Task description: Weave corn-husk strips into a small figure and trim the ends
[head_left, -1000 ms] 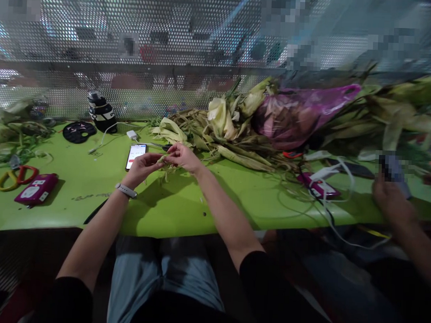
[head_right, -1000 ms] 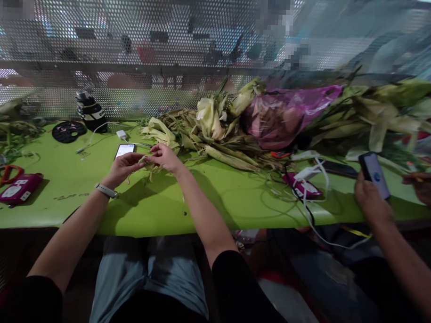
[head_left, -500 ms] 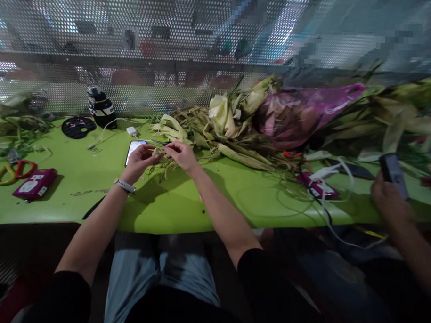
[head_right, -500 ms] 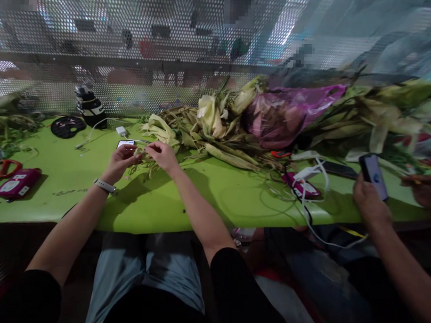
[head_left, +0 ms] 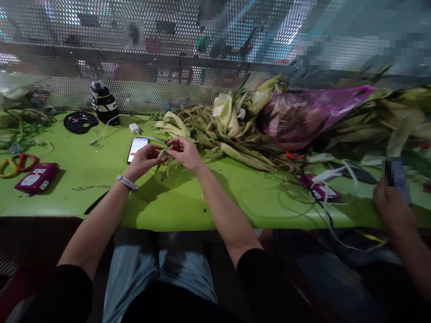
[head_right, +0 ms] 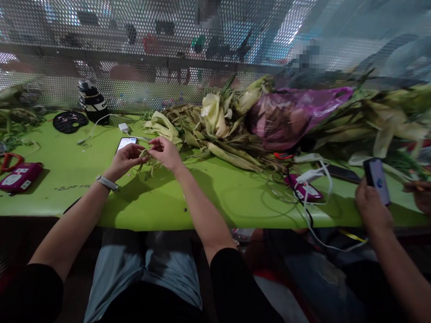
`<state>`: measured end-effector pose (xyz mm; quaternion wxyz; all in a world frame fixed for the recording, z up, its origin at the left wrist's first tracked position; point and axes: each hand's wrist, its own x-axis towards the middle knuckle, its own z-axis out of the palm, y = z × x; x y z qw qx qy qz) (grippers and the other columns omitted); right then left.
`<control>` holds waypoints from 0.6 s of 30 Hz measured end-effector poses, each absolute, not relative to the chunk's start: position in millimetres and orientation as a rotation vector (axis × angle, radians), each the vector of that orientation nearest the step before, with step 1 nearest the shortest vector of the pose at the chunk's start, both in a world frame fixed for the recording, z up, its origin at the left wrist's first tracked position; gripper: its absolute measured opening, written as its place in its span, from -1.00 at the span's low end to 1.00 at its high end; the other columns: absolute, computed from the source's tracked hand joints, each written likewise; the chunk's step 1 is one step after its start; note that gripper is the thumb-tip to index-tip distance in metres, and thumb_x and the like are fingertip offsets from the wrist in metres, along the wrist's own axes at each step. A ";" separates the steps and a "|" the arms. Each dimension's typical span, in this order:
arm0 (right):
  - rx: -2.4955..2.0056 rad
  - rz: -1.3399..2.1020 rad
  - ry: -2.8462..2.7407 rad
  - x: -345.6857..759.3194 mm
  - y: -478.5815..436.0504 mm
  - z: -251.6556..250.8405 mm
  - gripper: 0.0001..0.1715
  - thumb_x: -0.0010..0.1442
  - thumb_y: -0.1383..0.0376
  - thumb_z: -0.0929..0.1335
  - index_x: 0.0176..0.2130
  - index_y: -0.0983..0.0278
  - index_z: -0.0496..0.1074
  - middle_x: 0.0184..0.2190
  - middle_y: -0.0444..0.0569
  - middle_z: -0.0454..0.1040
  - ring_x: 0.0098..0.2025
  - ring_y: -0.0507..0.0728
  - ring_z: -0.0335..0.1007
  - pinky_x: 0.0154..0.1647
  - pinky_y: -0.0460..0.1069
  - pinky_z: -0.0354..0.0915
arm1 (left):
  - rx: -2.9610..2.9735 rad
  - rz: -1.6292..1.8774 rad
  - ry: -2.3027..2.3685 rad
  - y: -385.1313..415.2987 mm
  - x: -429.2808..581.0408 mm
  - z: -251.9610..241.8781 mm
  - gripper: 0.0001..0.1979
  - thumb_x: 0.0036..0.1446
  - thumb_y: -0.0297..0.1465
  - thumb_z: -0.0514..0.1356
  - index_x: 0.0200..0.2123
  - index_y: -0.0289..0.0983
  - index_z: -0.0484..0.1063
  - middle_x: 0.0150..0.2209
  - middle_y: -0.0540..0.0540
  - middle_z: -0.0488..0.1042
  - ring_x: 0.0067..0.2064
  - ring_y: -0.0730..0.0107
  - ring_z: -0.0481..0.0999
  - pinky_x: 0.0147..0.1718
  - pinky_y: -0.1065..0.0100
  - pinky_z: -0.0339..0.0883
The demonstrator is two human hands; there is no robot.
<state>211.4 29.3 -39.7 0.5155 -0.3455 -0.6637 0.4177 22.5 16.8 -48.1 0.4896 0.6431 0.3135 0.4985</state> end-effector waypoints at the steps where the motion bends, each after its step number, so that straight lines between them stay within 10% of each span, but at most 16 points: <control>1: -0.830 1.007 -1.601 211.3 28.6 -39.1 -0.63 -0.03 0.25 0.47 -0.20 0.29 0.40 -0.38 -0.09 0.48 -0.32 0.06 0.44 -0.21 0.02 0.41 | 1.560 1.203 0.771 15.7 22.5 -47.0 -0.57 -0.17 -0.36 0.48 -0.20 -0.31 0.48 -0.45 -0.02 0.51 -0.43 0.51 0.52 -0.40 0.46 0.43; 18: -1.130 0.835 -1.376 210.6 24.1 -29.6 -0.49 0.15 -0.16 0.29 -0.36 0.22 0.39 -0.45 -0.13 0.38 -0.37 0.05 0.32 -0.26 -0.02 0.28 | 1.393 1.413 0.797 20.0 23.3 -47.1 -0.70 0.02 -0.21 0.37 -0.25 -0.27 0.48 -0.34 -0.06 0.55 -0.41 0.54 0.45 -0.47 0.51 0.32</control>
